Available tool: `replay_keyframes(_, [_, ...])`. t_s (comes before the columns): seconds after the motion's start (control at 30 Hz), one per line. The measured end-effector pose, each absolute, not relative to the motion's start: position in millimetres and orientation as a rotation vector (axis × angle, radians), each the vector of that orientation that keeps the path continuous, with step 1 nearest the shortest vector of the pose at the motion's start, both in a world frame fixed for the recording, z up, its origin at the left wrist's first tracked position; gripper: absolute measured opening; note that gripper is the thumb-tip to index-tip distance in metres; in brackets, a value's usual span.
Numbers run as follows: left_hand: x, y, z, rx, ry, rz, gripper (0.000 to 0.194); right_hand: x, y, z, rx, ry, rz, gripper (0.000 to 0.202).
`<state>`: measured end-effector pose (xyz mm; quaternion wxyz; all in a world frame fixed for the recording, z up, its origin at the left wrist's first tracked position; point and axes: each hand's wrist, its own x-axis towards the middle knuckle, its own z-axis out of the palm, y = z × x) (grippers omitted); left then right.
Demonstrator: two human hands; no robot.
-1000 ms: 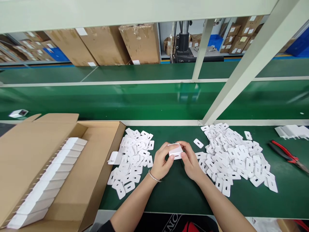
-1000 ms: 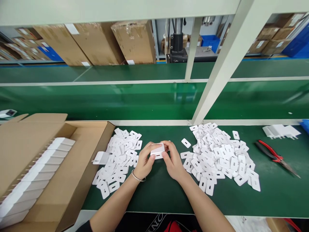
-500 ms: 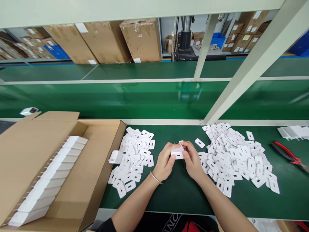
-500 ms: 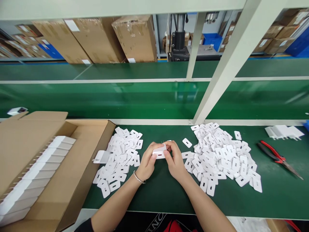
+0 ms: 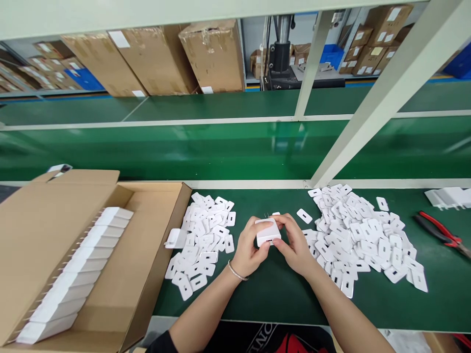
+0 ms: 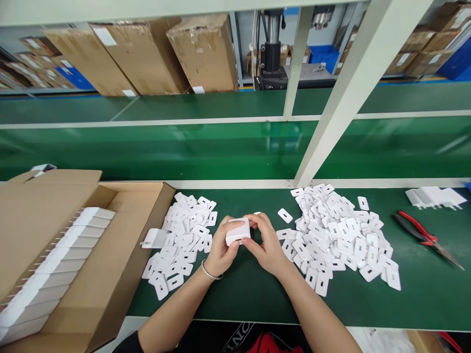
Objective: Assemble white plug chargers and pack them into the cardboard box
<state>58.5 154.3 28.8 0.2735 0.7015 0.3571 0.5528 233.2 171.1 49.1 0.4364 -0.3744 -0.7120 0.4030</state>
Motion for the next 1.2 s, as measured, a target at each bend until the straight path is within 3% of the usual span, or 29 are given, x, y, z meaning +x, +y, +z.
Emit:
replay_keyframes(0.43, [49, 170, 37, 1.822, 0.943, 1.28, 0.047, 240, 185, 38, -1.038, -1.854, 0.789, 0.029])
replay_keyframes(0.63, [60, 180, 35, 1.221, 0.693, 1.203, 0.078, 244, 193, 23, -1.049, -1.789, 0.682, 0.038])
replay_keyframes(0.8, [77, 178, 45, 0.85, 0.557, 1.308, 0.066, 242, 188, 36, -1.066, -1.864, 0.546, 0.044])
replay_keyframes(1.03, [-12, 139, 93, 1.491, 1.076, 1.346, 0.041, 250, 206, 23, -1.43, -1.862, 0.16, 0.066])
replay_keyframes(1.13, [-91, 138, 97, 1.741, 1.687, 1.358, 0.035, 254, 214, 3, -1.597, -1.825, 0.212, 0.074])
replay_keyframes(1.2, [-145, 148, 94, 1.796, 2.284, 1.091, 0.033, 253, 214, -5, -1.579, -1.835, 0.263, 0.071])
